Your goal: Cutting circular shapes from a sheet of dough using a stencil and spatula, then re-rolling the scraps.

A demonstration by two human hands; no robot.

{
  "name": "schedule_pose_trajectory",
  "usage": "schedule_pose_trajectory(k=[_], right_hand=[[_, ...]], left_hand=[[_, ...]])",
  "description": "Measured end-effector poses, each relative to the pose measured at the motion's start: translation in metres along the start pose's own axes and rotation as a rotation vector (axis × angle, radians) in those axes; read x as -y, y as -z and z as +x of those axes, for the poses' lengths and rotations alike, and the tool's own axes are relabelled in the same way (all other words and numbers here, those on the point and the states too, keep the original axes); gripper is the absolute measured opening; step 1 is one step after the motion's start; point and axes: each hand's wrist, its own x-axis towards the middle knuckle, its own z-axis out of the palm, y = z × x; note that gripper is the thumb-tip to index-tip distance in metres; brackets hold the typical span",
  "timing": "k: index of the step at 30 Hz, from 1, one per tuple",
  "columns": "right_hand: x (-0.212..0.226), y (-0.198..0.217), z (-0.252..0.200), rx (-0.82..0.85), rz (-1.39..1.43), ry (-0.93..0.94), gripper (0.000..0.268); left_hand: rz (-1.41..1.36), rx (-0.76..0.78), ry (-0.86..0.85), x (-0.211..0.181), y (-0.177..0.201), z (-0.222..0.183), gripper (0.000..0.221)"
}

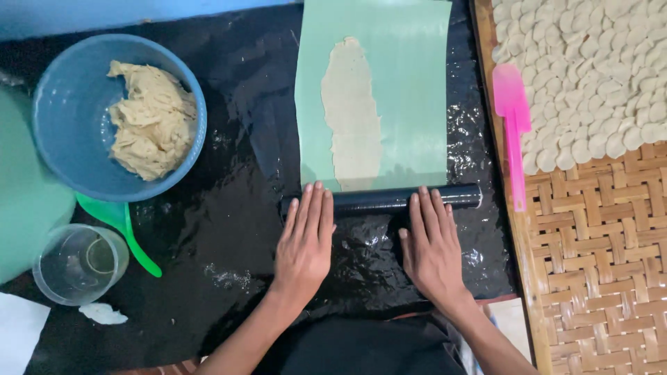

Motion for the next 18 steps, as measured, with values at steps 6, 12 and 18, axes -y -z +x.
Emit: schedule_pose_trajectory(k=[6,12,18], right_hand=[[-0.013,-0.012,-0.018,-0.214,0.232,0.063,0.046],[-0.018,0.009,0.026,-0.202,0.159,0.171,0.050],[-0.035,0.003,0.021,-0.063,0.175,0.197,0.053]], left_hand=[[-0.222,0.063,-0.049,0.019,0.015,0.012,0.050],[-0.215,-0.125,0.210,0.031,0.025,0.009,0.061],[-0.112,-0.172,0.617,0.047,0.026,0.013,0.059]])
